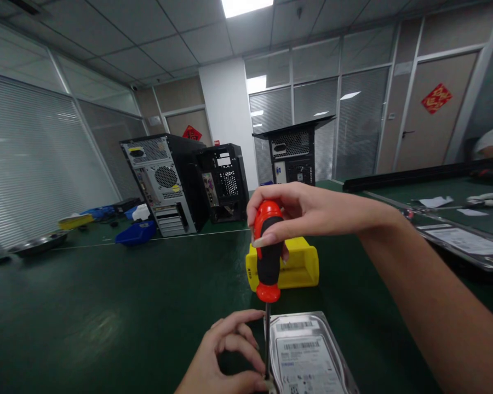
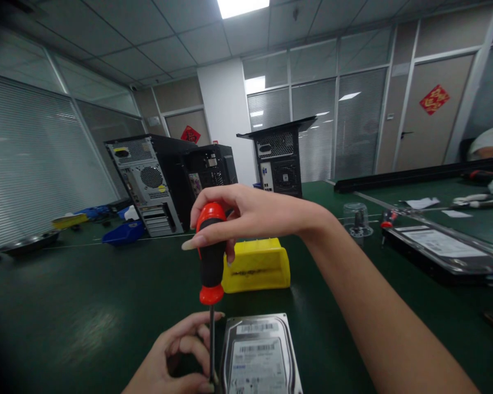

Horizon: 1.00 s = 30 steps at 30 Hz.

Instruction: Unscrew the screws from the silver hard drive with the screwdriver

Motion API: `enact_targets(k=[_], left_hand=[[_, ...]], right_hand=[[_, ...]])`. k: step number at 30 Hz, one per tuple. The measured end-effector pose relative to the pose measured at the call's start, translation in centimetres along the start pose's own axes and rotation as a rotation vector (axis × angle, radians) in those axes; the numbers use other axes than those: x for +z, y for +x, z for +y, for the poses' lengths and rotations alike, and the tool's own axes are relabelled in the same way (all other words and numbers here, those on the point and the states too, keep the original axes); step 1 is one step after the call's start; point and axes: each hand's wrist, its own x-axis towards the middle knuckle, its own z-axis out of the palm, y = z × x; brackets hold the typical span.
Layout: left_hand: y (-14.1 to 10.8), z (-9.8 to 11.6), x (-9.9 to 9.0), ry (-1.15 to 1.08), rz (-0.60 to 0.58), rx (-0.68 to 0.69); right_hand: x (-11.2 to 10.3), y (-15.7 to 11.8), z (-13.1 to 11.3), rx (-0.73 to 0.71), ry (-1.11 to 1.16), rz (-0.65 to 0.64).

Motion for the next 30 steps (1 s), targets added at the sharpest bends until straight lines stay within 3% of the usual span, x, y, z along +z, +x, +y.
enact_targets(k=[9, 30], left_hand=[[0.1, 1.2, 0.1, 0.246, -0.038, 0.003], [-0.1, 1.3, 0.3, 0.180, -0.043, -0.051]], right_hand=[[-0.1, 0.0, 0.1, 0.006, -0.007, -0.004], [0.0, 0.0, 0.2, -0.002, 0.006, -0.013]])
